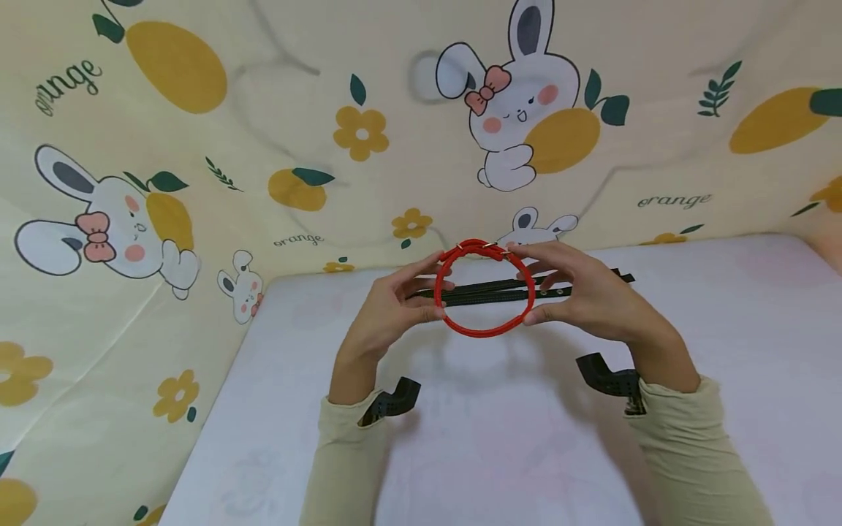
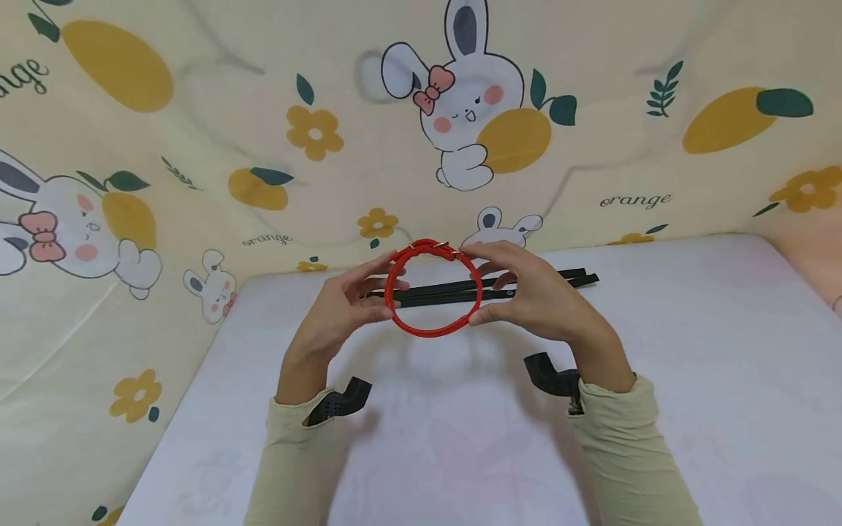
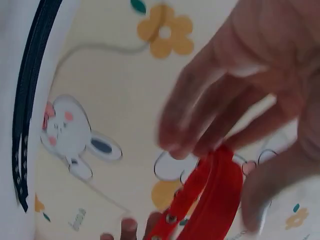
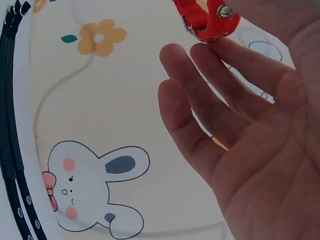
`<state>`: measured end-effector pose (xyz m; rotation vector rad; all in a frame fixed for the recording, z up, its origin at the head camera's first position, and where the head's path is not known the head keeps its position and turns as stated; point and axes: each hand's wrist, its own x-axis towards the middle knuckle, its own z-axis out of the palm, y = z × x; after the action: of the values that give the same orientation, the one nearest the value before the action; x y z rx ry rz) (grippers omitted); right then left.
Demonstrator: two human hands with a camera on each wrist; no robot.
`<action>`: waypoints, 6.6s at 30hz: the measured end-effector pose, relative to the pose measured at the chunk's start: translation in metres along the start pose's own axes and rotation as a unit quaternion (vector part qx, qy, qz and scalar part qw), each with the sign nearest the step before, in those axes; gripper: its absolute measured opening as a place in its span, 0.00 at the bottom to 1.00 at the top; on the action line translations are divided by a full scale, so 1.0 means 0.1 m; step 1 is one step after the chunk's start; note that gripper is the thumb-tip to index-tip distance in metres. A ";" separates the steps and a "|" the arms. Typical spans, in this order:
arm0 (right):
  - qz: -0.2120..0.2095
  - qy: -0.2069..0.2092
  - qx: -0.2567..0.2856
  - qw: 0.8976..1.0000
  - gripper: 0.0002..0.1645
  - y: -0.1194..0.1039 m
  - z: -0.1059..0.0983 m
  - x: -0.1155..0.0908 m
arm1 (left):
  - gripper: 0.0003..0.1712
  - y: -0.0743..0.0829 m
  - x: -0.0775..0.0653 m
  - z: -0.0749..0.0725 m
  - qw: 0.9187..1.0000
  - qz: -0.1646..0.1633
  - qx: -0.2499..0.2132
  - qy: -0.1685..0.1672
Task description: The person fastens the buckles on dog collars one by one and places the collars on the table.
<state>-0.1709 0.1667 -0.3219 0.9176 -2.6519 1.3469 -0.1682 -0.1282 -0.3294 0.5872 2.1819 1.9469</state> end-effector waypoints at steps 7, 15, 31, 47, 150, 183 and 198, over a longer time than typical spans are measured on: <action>0.023 -0.011 -0.007 1.000 0.51 0.00 0.05 0.03 | 0.56 -0.15 -0.04 -0.12 0.991 0.084 0.096 -0.039; 0.025 -0.028 0.018 0.999 0.51 0.04 0.22 0.09 | 0.59 -0.30 -0.06 -0.25 0.990 0.068 0.113 -0.045; 0.076 -0.074 0.018 0.994 0.51 0.21 0.93 0.37 | 0.55 -0.58 -0.18 -0.60 0.964 -0.119 0.231 -0.058; 0.090 -0.127 -0.022 0.987 0.47 0.39 1.37 0.50 | 0.50 -0.93 -0.22 -0.74 0.919 -0.162 0.351 -0.071; 0.166 0.186 0.068 0.966 0.19 1.46 -0.23 -0.42 | 0.17 -1.07 0.07 -0.71 0.945 -0.182 0.232 0.143; 0.057 0.184 0.056 0.980 0.14 0.47 -0.21 -0.20 | 0.15 -0.49 0.03 -0.35 0.977 0.020 0.002 0.212; 0.040 0.120 -0.015 0.992 0.15 0.15 0.14 -0.01 | 0.13 -0.20 0.10 -0.01 0.982 0.027 -0.009 0.187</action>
<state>-0.1744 0.1636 -0.3417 0.6065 -2.5410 1.3340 -0.1809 -0.1266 -0.3472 0.2975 2.3745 2.2575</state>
